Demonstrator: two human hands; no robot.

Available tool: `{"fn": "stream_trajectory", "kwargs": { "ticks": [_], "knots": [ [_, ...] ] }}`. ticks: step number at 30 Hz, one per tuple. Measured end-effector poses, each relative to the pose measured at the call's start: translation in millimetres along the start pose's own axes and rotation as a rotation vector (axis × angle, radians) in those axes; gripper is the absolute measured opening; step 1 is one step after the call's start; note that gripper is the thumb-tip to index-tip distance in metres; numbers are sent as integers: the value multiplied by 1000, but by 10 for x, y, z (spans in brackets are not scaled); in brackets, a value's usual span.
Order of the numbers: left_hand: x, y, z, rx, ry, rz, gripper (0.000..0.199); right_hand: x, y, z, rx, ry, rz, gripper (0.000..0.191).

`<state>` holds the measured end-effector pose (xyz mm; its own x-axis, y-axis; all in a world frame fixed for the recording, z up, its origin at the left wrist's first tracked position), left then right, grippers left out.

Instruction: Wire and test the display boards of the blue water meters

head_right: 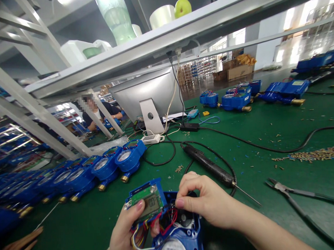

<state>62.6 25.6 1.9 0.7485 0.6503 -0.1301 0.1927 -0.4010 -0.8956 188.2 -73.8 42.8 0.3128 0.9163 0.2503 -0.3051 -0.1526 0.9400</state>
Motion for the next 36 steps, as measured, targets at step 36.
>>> {"fn": "stream_trajectory", "kwargs": {
  "ticks": [36],
  "knots": [
    [-46,3,80,-66,-114,104,20,-167,271,35,-50,-133,140,17]
  ]
}}
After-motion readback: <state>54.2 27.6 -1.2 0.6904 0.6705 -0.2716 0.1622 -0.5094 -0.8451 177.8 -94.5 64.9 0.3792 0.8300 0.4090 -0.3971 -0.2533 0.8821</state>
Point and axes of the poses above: each hand's wrist, its own x-axis towards the middle knuckle, its own z-axis out of the back of the hand, y = z × x, the point moved 9 cm from there along x, towards the middle knuckle, and after that the axes turned 1 degree about -z, right-handed, at the moved point
